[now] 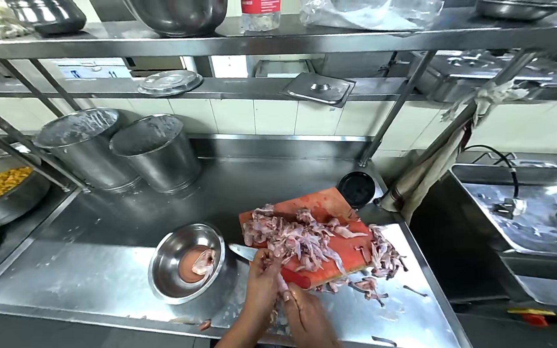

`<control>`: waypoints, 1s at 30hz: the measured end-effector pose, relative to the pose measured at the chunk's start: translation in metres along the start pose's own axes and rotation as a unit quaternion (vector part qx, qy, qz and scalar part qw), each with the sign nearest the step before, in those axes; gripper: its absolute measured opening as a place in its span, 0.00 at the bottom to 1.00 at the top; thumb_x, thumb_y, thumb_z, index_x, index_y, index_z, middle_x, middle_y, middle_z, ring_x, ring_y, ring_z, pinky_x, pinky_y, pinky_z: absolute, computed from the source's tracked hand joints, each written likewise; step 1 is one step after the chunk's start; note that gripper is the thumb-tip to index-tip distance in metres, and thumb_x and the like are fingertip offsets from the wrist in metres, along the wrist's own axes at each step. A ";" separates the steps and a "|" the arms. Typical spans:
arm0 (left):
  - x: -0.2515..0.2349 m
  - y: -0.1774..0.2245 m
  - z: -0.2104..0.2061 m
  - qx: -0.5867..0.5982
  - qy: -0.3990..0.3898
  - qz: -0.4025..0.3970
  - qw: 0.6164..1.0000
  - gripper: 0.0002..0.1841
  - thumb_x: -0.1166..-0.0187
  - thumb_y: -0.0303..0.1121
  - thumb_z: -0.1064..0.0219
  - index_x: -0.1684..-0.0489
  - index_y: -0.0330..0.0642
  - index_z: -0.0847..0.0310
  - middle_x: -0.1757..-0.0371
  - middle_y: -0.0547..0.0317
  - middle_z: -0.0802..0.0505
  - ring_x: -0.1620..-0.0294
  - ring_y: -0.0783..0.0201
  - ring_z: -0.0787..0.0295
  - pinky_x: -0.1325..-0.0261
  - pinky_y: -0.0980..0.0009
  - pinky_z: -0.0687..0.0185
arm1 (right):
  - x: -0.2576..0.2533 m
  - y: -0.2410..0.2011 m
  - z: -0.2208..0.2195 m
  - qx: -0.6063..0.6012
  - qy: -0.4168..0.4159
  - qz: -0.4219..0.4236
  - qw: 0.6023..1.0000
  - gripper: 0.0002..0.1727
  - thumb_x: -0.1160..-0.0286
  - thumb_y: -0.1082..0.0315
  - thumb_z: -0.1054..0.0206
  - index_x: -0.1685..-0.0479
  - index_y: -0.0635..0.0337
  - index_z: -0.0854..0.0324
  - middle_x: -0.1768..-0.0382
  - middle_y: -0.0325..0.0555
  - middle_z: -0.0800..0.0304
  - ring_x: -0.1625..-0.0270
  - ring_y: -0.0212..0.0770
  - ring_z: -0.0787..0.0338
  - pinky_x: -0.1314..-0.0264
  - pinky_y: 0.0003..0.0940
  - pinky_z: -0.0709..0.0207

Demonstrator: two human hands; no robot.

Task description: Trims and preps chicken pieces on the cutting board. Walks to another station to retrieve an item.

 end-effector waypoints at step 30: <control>-0.038 -0.061 0.044 -0.150 -0.075 0.003 0.986 0.23 0.18 0.49 0.37 0.85 0.44 0.22 0.83 0.62 0.19 0.81 0.66 0.22 0.73 0.63 0.22 | 0.040 0.050 -0.016 -0.102 -0.113 -0.207 0.966 0.23 0.12 0.56 0.49 0.64 0.64 0.15 0.76 0.45 0.18 0.70 0.42 0.15 0.61 0.48 0.20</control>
Point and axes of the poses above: each hand's wrist, its own x-axis away from the middle knuckle, its own z-axis out of the back of the hand, y = z × x, the point moved 6 cm from there along -x, towards the middle knuckle
